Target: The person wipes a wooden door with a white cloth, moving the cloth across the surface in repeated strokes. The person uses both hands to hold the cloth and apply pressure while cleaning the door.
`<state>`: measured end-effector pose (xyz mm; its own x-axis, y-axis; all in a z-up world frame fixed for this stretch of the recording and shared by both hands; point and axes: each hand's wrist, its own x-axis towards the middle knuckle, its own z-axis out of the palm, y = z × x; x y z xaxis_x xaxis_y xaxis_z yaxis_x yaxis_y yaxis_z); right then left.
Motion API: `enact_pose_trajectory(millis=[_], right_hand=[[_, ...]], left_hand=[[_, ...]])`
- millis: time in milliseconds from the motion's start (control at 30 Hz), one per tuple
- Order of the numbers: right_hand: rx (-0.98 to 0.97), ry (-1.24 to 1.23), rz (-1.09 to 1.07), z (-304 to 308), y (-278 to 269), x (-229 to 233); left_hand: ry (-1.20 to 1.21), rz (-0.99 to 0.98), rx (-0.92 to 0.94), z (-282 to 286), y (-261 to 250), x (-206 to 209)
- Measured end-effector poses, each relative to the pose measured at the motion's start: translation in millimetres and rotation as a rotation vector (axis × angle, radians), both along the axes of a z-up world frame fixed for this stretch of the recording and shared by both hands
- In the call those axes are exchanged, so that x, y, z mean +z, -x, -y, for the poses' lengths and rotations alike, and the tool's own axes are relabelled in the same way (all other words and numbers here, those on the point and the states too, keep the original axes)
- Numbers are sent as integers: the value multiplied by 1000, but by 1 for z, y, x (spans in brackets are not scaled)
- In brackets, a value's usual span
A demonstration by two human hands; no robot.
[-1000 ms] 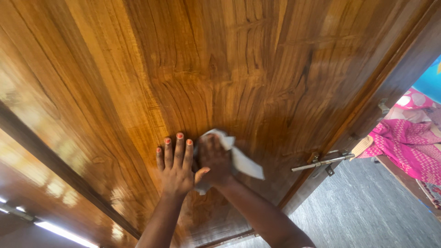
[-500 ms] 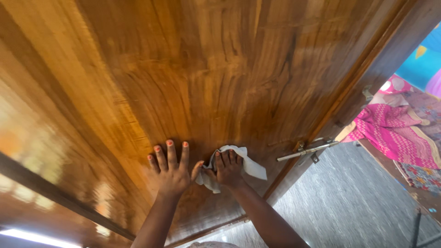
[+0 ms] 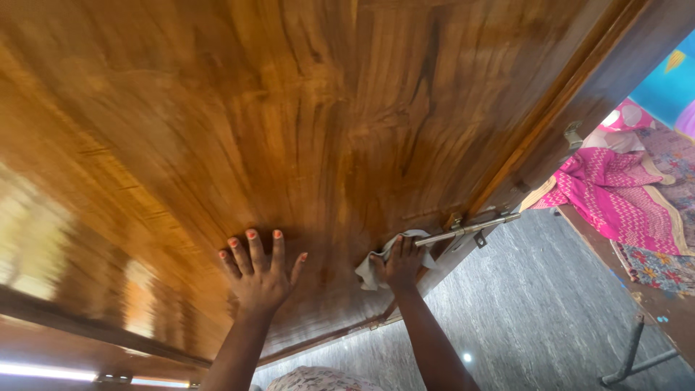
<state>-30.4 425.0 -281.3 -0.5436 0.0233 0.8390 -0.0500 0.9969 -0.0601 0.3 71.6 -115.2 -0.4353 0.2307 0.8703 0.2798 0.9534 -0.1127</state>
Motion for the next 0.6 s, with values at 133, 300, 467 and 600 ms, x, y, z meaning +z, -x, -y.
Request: enact_pose_trajectory(millis=[133,300,467,600], right_hand=[[-45,60,52,-38,-4,-3],[54,220,42,-69,-7,-7],[104,372,38,-57,-10,-28],[163,428,135,-25,-16,-51]], left_hand=[[-40,18,10,-13,1,-7],[-47,30,51,-24,2,-20],[-35,33,84,-28,1,-33],[-20,67,100,-31,-6,-44]])
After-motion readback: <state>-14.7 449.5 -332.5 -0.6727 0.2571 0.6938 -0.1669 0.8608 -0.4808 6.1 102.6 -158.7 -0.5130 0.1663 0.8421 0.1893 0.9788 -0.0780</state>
